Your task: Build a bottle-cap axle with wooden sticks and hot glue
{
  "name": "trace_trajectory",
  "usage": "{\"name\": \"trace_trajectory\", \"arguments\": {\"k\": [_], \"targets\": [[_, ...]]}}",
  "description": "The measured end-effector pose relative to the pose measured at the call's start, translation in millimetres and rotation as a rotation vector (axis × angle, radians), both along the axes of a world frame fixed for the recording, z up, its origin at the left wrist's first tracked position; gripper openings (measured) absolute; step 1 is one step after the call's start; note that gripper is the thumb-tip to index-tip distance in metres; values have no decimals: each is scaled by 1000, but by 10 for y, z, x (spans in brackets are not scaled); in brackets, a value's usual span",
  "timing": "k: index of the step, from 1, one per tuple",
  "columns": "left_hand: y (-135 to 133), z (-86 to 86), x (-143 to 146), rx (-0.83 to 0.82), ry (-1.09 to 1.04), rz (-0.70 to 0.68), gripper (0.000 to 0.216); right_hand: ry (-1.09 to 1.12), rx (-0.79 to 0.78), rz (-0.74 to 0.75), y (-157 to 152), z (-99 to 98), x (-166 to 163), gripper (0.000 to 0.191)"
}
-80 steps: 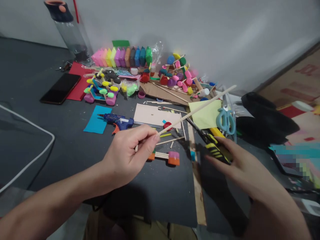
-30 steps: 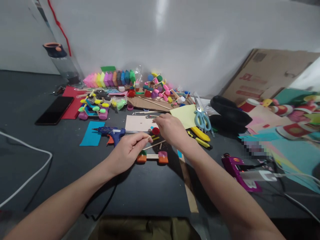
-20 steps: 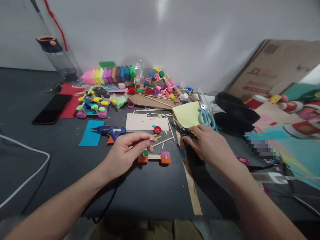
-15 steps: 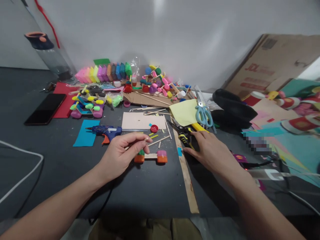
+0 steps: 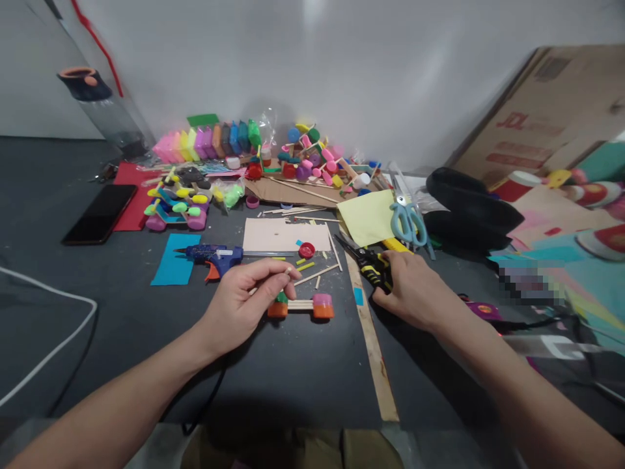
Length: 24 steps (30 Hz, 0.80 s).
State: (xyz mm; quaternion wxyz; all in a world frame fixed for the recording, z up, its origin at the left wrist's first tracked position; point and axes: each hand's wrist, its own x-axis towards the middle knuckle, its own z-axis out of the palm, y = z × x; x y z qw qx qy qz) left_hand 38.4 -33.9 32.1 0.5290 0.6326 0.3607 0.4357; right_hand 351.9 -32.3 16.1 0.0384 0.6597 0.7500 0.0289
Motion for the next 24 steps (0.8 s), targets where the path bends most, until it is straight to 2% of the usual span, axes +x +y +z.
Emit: {"name": "trace_trajectory", "arguments": {"k": [6,9,12,18,24], "targets": [[-39,59,0,144,-1,14,16,78,62,38,-146,17,30,67],[-62,80,7,288,59,26,16,267,212,120,-262,110,-68,69],[-74,78,18,412,106,30,15,456,333,211,-314,217,-305,69],[-38,52,18,537,185,87,15,581,241,491,-212,329,-757,65],[-17,60,-13,605,270,92,14,598,168,528,-249,304,-781,62]]}}
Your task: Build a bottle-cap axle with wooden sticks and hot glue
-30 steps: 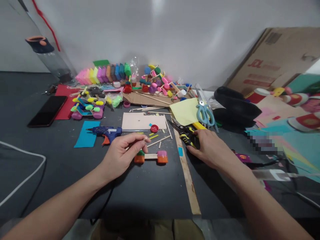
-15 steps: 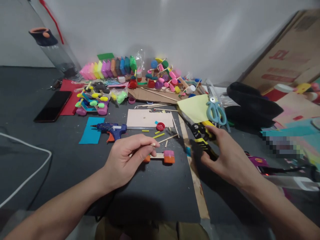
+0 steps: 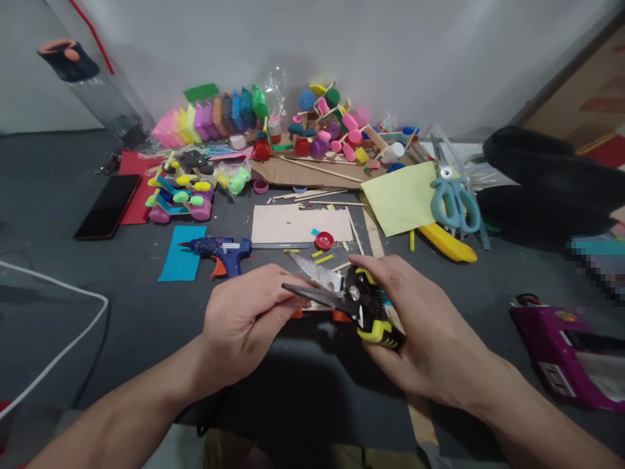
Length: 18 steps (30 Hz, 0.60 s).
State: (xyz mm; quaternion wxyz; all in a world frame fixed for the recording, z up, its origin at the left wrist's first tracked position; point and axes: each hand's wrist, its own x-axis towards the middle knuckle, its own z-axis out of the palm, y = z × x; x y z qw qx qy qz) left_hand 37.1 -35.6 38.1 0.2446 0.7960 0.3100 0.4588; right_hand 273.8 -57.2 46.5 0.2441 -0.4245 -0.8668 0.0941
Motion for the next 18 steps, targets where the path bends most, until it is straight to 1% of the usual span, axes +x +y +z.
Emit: {"name": "trace_trajectory", "arguments": {"k": [4,8,13,16,18], "targets": [[7,1,4,45,16,-11,20,-2,-42,20,-48,-31,25,65],[9,0,22,76,32,5,20,-12,-50,26,-74,-40,24,59],[-3,-19,26,81,49,15,21,-72,9,17,-101,-35,23,59],[-6,-24,35,83,50,25,22,-126,58,14,-107,-57,37,60],[-8,-14,48,69,45,26,22,-133,85,6,-106,-77,48,57]]}}
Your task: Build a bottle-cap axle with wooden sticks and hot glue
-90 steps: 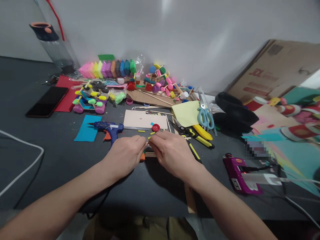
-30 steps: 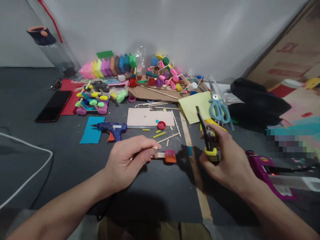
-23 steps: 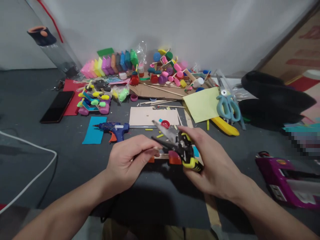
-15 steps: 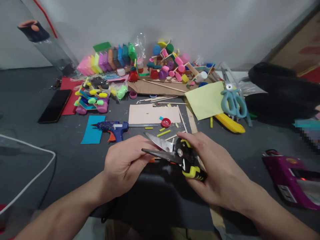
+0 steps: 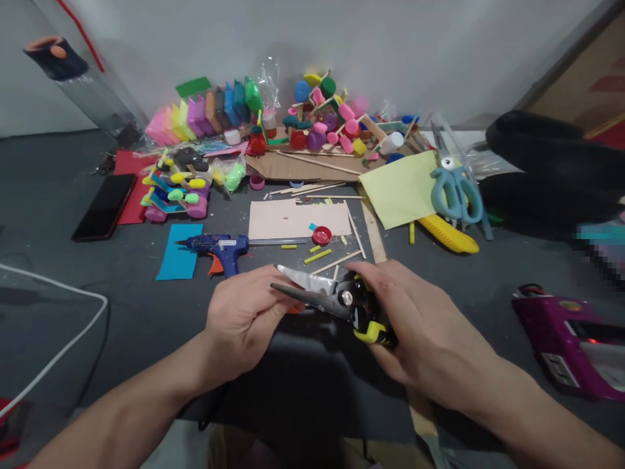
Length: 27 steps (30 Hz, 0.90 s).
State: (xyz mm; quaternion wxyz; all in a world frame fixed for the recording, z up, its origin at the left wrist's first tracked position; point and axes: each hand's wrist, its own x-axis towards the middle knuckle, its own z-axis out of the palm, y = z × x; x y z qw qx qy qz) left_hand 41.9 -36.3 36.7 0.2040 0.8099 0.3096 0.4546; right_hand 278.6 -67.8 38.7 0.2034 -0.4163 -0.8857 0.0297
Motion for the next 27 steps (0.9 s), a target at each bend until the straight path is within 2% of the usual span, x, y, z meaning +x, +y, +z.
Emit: {"name": "trace_trajectory", "arguments": {"k": [10,22,27], "targets": [[-32,4,-14,-210,-82,-73,23,148,-164,-18,12,70,-21,51],[-3,-26,-12,-163,-60,-83,25,60,-138,-8,-22,31,6,48],[-7,-23,-12,-186,-74,-108,23,123,-209,18,-15,41,-9,47]]}}
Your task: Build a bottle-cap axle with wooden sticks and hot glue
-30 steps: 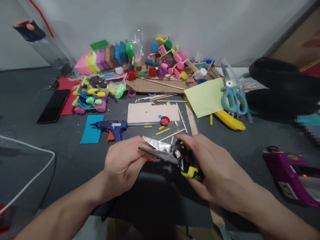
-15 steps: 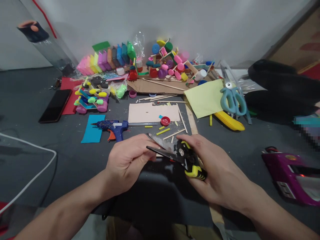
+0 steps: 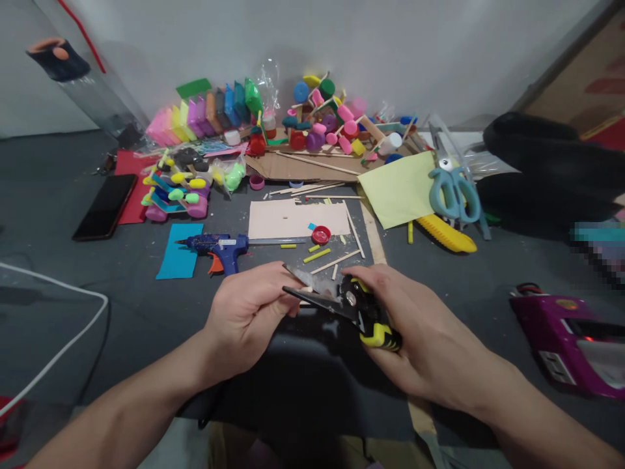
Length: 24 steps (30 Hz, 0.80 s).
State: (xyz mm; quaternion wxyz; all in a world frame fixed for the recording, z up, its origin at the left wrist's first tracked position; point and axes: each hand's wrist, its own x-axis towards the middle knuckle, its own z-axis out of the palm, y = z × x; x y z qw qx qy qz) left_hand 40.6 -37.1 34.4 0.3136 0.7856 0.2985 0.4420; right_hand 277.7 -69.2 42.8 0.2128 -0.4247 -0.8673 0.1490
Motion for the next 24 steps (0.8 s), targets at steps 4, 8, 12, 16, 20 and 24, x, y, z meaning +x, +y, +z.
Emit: {"name": "trace_trajectory", "arguments": {"k": [4,8,12,16,20,24], "targets": [[9,-20,-8,-17,-21,-7,21,20,-29,17,-4,15,0,45],[9,-22,-12,17,18,20,24,-40,41,4,-13,3,21,48],[-7,4,5,-13,38,17,27,-85,110,-19,-21,-23,39,50],[-26,38,22,-79,27,-4,29,-77,158,-31,-24,-40,53,49],[-35,61,19,-202,-14,-2,22,36,63,-76,2,-10,56,41],[-30,40,8,-375,-83,-97,26,55,-4,-51,22,14,59,45]]}}
